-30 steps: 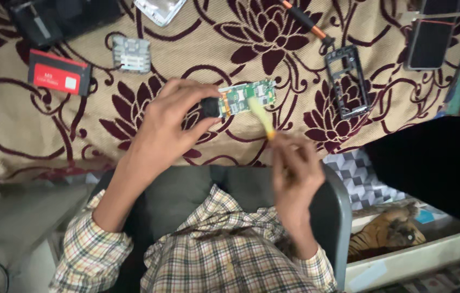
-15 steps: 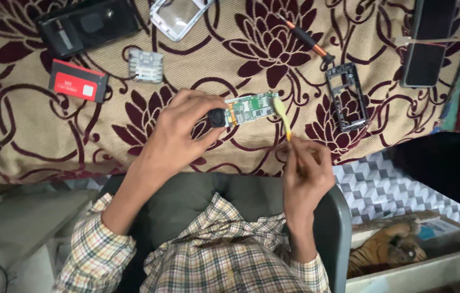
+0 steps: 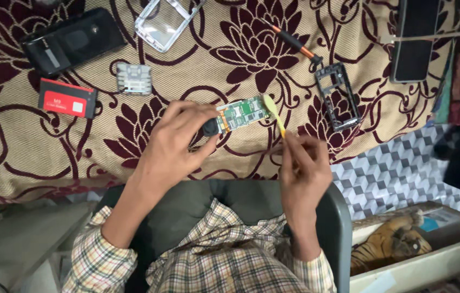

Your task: The person cleans a small green circuit board and a transparent phone frame using a yellow toothbrush. They then place the circuit board into a black phone casing and press the edges to secure it.

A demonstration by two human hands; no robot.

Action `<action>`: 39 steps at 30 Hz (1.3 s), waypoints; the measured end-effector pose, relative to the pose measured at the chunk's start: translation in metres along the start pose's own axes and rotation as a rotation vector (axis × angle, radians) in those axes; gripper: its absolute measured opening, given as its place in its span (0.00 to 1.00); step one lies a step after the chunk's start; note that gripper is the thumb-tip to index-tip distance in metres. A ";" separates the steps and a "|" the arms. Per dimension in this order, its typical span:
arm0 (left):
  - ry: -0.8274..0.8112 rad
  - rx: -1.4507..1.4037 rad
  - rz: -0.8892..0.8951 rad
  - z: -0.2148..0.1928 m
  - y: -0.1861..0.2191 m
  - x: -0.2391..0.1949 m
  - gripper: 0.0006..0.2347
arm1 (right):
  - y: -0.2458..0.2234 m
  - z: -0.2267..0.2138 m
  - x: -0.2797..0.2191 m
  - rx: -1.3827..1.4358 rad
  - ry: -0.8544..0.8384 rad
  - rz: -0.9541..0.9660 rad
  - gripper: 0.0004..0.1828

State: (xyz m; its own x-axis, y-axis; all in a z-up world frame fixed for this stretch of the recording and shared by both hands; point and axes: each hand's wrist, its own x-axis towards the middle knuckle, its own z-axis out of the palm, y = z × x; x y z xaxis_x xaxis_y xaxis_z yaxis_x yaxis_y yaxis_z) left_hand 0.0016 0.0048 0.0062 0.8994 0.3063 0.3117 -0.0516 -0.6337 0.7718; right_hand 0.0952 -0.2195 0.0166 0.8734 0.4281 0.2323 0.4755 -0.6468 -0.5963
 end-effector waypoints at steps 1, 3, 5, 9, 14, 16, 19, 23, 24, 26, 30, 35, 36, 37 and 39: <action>-0.001 -0.003 0.007 -0.001 -0.001 0.000 0.17 | 0.000 -0.001 -0.001 -0.004 0.018 -0.018 0.12; -0.012 -0.009 0.011 -0.002 -0.002 -0.004 0.17 | 0.002 0.000 -0.003 -0.009 0.044 -0.043 0.11; -0.018 -0.007 -0.006 -0.001 -0.003 -0.005 0.17 | 0.004 0.005 -0.003 0.018 0.004 0.033 0.11; -0.014 -0.005 -0.007 0.000 -0.001 -0.003 0.17 | 0.004 0.012 0.004 0.012 -0.004 0.004 0.12; -0.008 -0.010 0.001 0.000 -0.002 -0.003 0.17 | -0.003 -0.002 0.014 0.046 -0.014 0.082 0.11; -0.008 -0.017 -0.001 0.001 -0.003 -0.005 0.17 | -0.006 -0.004 0.013 0.040 -0.036 0.091 0.11; -0.012 -0.007 -0.002 0.002 -0.003 -0.004 0.17 | -0.012 0.000 0.006 -0.041 -0.071 -0.029 0.13; -0.015 0.020 -0.003 0.003 -0.003 -0.004 0.17 | -0.010 0.002 0.002 0.085 -0.045 -0.006 0.13; -0.013 0.015 -0.004 0.002 -0.004 -0.006 0.17 | -0.008 0.001 0.001 0.128 -0.026 0.016 0.12; -0.014 0.003 -0.011 0.002 -0.004 -0.007 0.17 | -0.007 0.000 -0.006 0.065 -0.004 0.016 0.12; -0.013 0.025 -0.012 0.002 -0.003 -0.002 0.17 | -0.008 -0.003 -0.023 -0.020 -0.024 0.017 0.13; -0.021 -0.039 -0.031 -0.001 -0.005 -0.007 0.17 | -0.010 0.006 -0.034 0.053 0.011 -0.029 0.13; -0.029 -0.058 -0.031 -0.001 -0.005 -0.005 0.17 | -0.015 0.009 -0.034 0.057 0.010 -0.090 0.13; -0.028 -0.072 -0.039 -0.003 -0.004 -0.003 0.18 | -0.019 0.011 -0.032 0.050 -0.008 -0.075 0.13; -0.021 -0.104 -0.058 -0.006 -0.004 -0.002 0.19 | -0.028 0.011 -0.026 0.033 -0.047 -0.051 0.13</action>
State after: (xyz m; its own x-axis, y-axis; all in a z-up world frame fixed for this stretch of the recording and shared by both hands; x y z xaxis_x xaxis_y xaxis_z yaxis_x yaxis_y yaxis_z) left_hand -0.0020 0.0107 0.0060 0.9110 0.3249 0.2539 -0.0430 -0.5376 0.8421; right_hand 0.0580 -0.2060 0.0191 0.8419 0.4897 0.2266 0.5146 -0.6025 -0.6101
